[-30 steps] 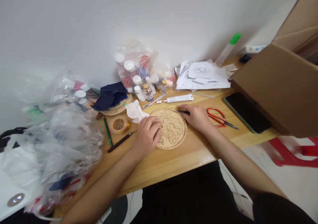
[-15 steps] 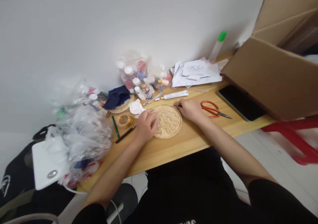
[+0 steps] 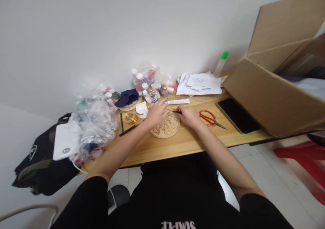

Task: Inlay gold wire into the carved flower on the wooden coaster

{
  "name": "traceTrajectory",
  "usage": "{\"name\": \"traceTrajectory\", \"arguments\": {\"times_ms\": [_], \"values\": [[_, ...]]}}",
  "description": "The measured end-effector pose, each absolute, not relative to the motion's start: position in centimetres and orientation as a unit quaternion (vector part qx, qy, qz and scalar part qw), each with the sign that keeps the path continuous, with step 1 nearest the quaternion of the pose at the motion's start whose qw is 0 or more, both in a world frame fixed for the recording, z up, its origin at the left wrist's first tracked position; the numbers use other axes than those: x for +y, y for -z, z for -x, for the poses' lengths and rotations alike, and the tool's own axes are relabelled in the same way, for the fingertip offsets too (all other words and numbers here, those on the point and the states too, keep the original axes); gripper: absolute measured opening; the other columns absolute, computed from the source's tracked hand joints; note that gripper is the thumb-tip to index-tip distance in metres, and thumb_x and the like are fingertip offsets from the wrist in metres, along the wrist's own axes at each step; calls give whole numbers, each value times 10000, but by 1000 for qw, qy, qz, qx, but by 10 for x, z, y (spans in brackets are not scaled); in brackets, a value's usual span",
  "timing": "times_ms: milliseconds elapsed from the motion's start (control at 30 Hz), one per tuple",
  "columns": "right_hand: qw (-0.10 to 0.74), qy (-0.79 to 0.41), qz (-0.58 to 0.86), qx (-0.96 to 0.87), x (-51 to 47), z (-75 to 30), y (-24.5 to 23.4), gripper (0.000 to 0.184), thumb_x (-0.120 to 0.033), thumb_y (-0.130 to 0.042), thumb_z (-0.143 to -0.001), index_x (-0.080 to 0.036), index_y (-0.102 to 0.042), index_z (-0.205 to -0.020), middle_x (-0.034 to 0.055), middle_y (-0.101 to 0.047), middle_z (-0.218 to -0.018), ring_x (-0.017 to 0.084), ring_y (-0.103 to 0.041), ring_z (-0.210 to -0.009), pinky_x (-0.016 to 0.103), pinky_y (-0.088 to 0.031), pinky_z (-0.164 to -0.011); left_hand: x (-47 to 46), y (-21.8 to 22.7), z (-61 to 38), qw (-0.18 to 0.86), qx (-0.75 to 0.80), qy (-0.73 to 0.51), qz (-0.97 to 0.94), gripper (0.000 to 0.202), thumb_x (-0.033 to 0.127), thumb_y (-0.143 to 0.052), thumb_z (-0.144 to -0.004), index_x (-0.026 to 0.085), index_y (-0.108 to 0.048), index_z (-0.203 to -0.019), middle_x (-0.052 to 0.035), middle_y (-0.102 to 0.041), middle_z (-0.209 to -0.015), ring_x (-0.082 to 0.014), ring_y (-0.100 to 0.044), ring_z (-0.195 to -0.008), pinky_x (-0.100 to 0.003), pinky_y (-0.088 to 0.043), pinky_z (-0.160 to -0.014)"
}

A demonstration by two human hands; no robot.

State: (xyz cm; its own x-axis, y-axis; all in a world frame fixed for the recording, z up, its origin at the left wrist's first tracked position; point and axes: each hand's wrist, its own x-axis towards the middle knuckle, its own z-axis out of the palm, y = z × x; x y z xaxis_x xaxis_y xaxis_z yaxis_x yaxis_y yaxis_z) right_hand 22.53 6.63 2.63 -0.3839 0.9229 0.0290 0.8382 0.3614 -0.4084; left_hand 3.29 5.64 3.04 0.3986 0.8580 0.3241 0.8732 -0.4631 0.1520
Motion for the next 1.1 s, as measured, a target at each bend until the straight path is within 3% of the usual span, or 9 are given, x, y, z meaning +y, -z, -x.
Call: {"name": "traceTrajectory", "arguments": {"times_ms": [100, 167, 300, 467, 667, 800, 967, 1100], "values": [[125, -174, 538, -815, 68, -227, -24, 251, -255, -509, -896, -192, -676, -1073, 112, -745, -1031, 246, -685, -936, 285, -441, -728, 60, -31, -38, 8, -510, 157, 846, 239, 251, -512, -936, 180, -709, -819, -73, -704, -809, -225, -635, -807, -371, -479, -774], [127, -185, 537, -813, 69, -228, -23, 255, -255, -510, -891, -187, -678, -1071, 117, -747, -1013, 256, -689, -926, 293, -448, -718, 60, -28, -39, 0, -499, 150, 853, 277, 225, -491, -940, 184, -714, -780, -65, -697, -755, -218, -631, -766, -362, -472, -749], [151, -219, 525, -809, 71, -230, -21, 253, -259, -537, -878, -190, -687, -1069, 106, -750, -1025, 267, -694, -962, 313, -480, -761, 58, -20, -38, -9, -481, 161, 862, 277, 203, -471, -951, 186, -727, -847, -60, -711, -786, -212, -634, -771, -353, -471, -739], [206, -280, 469, -812, 73, -233, -17, 256, -252, -556, -885, -247, -703, -1094, 30, -738, -1122, 207, -688, -1044, 295, -504, -875, 57, -20, -38, -6, -458, 196, 867, 316, 244, -409, -996, 160, -705, -922, -80, -712, -850, -221, -623, -835, -375, -471, -783], [265, -323, 468, -779, 76, -236, -10, 229, -246, -570, -861, -225, -741, -1012, 39, -769, -968, 190, -722, -871, 289, -537, -794, 54, -26, -39, -17, -411, 208, 888, 274, 240, -431, -1003, 165, -679, -915, -48, -714, -918, -182, -624, -859, -331, -462, -821], [296, -345, 475, -753, 76, -233, -3, 208, -298, -590, -835, -237, -750, -954, 24, -770, -913, 187, -718, -820, 295, -551, -773, 54, -29, -41, -14, -412, 188, 891, 294, 203, -422, -996, 147, -665, -841, -58, -694, -853, -193, -610, -822, -334, -442, -764], [333, -319, 534, -708, 84, -244, -3, 321, -392, -501, -881, -193, -702, -1032, 77, -746, -985, 221, -694, -888, 363, -551, -819, 57, -31, -27, -9, -431, 177, 885, 332, 202, -415, -986, 154, -643, -750, -55, -657, -749, -197, -577, -744, -339, -420, -697], [307, -285, 558, -717, 87, -258, -11, 336, -252, -498, -830, -191, -678, -1107, 100, -707, -996, 246, -658, -908, 400, -531, -828, 51, -27, -8, -18, -441, 200, 875, 282, 223, -448, -980, 162, -662, -807, -39, -679, -761, -182, -596, -734, -320, -428, -673]]}}
